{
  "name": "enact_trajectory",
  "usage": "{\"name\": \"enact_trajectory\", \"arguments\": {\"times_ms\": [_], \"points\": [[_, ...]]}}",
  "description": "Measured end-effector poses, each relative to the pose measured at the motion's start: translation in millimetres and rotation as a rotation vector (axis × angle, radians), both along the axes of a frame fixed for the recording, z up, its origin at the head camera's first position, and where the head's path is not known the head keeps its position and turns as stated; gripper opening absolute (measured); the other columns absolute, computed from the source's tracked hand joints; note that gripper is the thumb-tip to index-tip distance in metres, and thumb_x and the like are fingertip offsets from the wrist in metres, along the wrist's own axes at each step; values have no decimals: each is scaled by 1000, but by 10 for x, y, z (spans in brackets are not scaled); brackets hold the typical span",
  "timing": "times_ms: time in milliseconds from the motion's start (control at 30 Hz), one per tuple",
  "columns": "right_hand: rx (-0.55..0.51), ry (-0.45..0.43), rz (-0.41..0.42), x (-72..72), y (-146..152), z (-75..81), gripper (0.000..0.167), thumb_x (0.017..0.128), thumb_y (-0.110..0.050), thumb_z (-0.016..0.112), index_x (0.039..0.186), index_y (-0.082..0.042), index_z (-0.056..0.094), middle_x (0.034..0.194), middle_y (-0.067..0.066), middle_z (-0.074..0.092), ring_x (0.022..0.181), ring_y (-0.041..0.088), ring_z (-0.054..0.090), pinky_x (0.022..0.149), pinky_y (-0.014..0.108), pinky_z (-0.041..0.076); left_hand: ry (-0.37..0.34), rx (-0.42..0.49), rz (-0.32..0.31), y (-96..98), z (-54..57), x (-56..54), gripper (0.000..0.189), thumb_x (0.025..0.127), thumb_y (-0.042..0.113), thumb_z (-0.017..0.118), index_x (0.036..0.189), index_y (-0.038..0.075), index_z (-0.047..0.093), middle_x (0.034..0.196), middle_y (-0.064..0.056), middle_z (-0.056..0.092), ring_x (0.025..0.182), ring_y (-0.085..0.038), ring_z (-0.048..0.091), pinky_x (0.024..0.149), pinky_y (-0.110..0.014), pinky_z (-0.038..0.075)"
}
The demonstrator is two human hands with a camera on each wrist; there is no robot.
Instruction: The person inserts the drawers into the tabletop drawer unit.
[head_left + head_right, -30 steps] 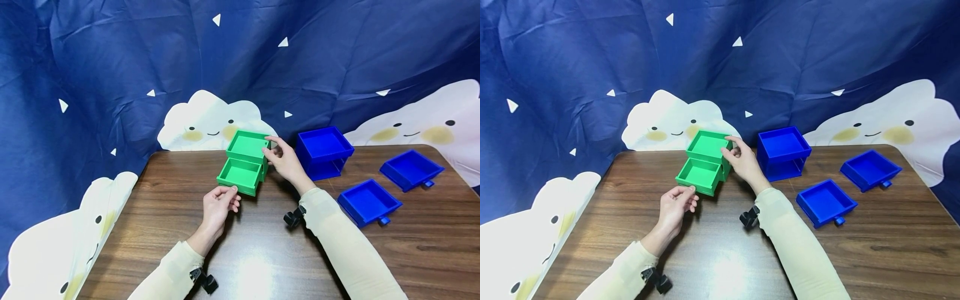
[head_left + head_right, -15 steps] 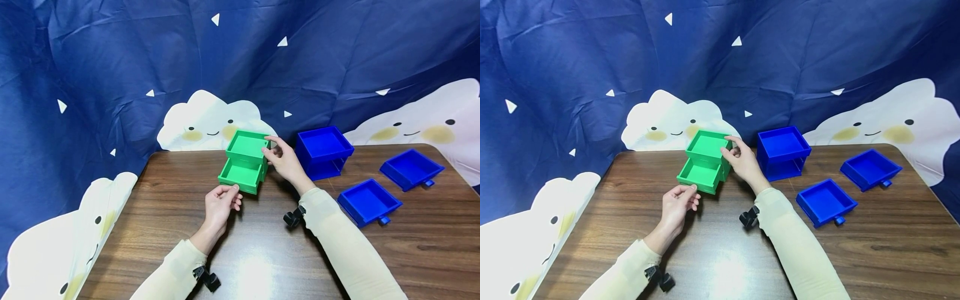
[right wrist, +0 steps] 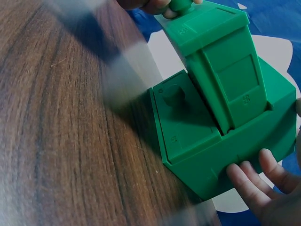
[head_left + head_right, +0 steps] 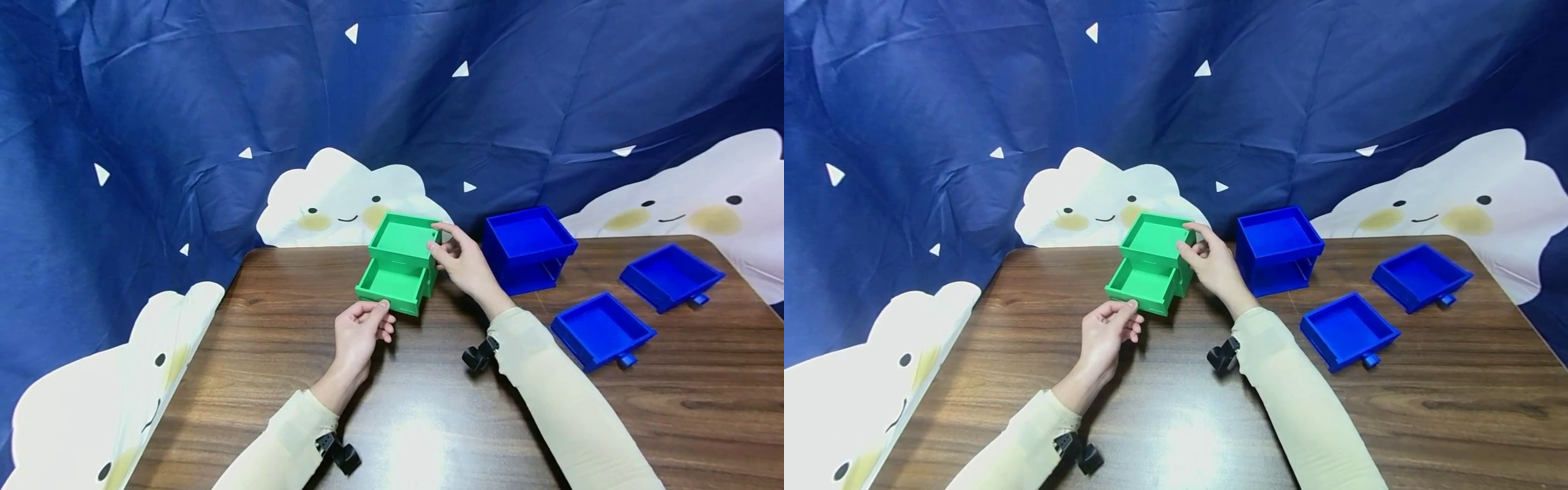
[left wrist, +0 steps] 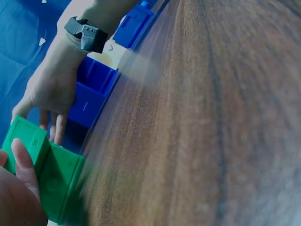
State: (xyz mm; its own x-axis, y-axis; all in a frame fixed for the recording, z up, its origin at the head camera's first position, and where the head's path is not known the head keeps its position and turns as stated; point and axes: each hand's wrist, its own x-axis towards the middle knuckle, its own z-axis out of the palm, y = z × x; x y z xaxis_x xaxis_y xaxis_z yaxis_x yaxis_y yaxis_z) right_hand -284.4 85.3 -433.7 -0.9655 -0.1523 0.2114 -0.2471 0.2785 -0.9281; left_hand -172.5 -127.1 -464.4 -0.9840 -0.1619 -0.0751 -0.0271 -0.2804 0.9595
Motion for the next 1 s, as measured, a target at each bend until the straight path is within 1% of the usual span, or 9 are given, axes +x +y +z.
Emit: {"name": "enact_trajectory", "arguments": {"times_ms": [133,267,333,433,533,600,700,867,1000], "points": [[-4,-6,4,5,-5,-4,48,109,-25,66,155,-11,56,103,17,67,98,46,68,81,38,66,-7,-7,2,1,-15,-9,14,101,5,72,87,5,69,68,-1,74,55,-7,64,50,-21,55],[-3,-5,7,2,-8,-7,49,110,-24,66,155,-11,56,103,19,68,99,45,68,78,31,65,-8,-18,1,12,-8,-27,14,101,5,72,88,6,69,69,-1,74,55,-8,65,50,-21,55],[-2,-4,7,0,-9,-6,49,110,-25,66,155,-11,56,103,18,67,99,45,69,78,32,65,-5,-19,-1,18,-1,-37,14,102,6,72,88,6,69,69,-2,74,55,-8,65,50,-21,55],[-3,-5,7,-4,-12,-5,49,109,-25,66,155,-11,56,102,18,67,99,45,69,84,44,67,0,-19,-4,27,6,-53,13,102,6,72,89,6,69,70,-2,74,55,-8,65,50,-21,55],[-5,-5,11,-6,-12,-6,49,109,-25,66,155,-10,56,101,19,66,99,46,69,90,58,64,-3,-18,-9,37,6,-69,13,102,7,72,89,5,69,70,-2,74,55,-8,65,50,-21,55],[-5,-5,12,-6,-9,-7,49,110,-25,66,155,-10,56,102,19,66,99,46,69,91,61,63,-7,-18,-15,45,5,-81,12,102,8,72,91,4,69,70,-2,74,56,-8,65,50,-22,56],[-6,-5,10,-3,0,-2,49,109,-25,66,155,-10,56,102,18,66,98,44,69,91,61,63,-19,-19,-25,57,-5,-109,11,102,9,72,93,4,69,72,-3,75,57,-9,66,51,-22,56],[0,-5,3,3,7,10,48,109,-25,67,154,-11,57,101,17,66,96,43,70,87,53,66,-30,-29,-23,75,-4,-162,10,103,10,72,95,4,69,74,-4,75,58,-9,66,51,-21,56],[5,-1,0,6,5,18,48,109,-25,67,154,-10,57,101,17,66,96,44,70,85,49,66,-37,-29,-20,93,-1,-203,10,103,11,72,96,4,69,72,-2,74,58,-8,66,51,-21,55]]}}
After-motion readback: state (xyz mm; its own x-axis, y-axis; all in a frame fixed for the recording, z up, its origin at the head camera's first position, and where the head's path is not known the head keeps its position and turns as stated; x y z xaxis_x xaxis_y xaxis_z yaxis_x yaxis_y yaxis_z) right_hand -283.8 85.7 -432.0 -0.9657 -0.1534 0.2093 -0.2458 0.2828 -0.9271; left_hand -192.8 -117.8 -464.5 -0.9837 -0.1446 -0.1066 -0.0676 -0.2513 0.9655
